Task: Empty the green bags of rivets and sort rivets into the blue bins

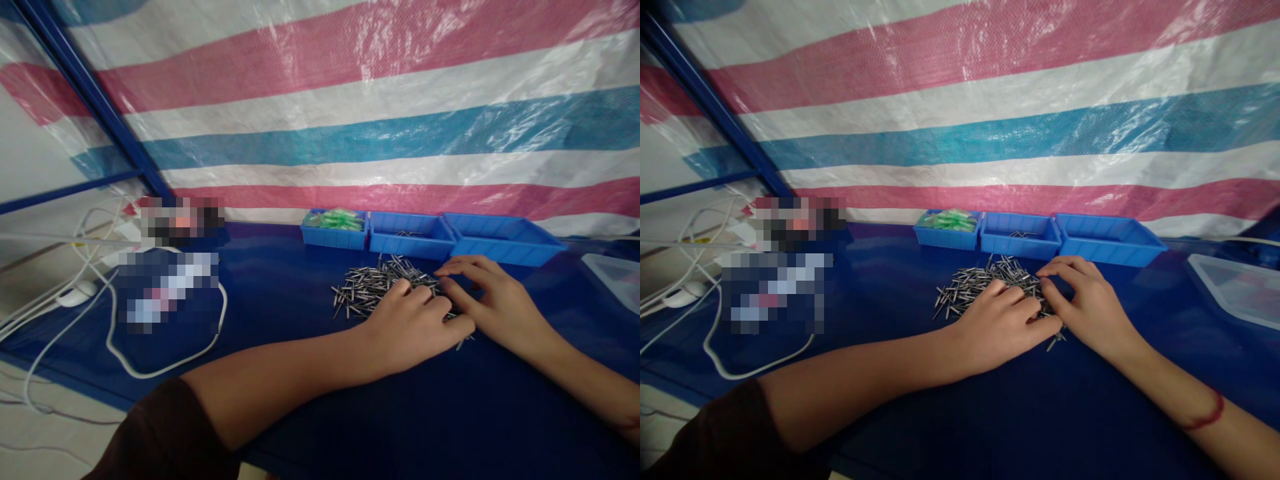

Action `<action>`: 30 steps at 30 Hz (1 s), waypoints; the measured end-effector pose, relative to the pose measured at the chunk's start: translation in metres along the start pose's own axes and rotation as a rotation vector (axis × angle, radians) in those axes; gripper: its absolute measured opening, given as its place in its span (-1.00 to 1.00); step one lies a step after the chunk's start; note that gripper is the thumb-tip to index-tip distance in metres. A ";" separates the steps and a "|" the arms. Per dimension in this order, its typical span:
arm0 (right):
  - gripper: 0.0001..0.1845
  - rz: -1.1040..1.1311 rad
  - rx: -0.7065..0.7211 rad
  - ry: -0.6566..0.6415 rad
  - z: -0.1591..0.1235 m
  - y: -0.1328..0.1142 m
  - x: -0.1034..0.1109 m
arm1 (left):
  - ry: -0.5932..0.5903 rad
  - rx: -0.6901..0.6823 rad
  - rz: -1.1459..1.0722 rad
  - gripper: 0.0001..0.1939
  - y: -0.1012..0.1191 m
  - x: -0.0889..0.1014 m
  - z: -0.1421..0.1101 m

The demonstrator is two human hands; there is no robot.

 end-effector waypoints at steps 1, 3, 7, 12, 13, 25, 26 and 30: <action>-0.74 0.003 -0.005 -0.003 0.000 0.000 0.000 | -0.006 0.000 0.005 -0.74 -0.001 -0.001 0.000; -0.75 0.006 -0.012 -0.006 -0.001 0.001 0.000 | -0.022 0.004 0.019 -0.77 -0.002 -0.003 0.000; -0.76 0.007 -0.013 -0.007 0.000 0.000 -0.001 | -0.054 0.054 0.014 -0.82 -0.008 -0.005 0.001; -0.77 0.013 -0.026 0.000 0.000 0.000 0.000 | -0.104 0.149 -0.084 -0.83 -0.021 -0.001 0.004; -0.77 0.014 -0.026 -0.001 0.000 0.000 0.000 | -0.115 0.170 -0.110 -0.81 -0.024 0.000 0.005; -0.80 0.028 -0.037 -0.003 0.000 0.005 0.001 | -0.195 0.162 -0.194 -0.82 -0.026 0.010 0.005; -0.80 0.029 -0.035 -0.003 -0.001 0.006 0.000 | -0.209 0.133 -0.170 -0.80 -0.025 0.010 0.005; -0.82 0.032 -0.029 0.001 -0.001 0.005 0.000 | -0.208 0.056 -0.052 -0.81 -0.019 0.009 0.003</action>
Point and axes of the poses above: each hand's wrist, its own z-axis towards the middle knuckle, its own x-axis out of the back of the hand, y = z × x, the point moved 2 cm from there along z, towards the middle knuckle, and after that the axes turned 7 degrees about x, right-handed, at the moved point
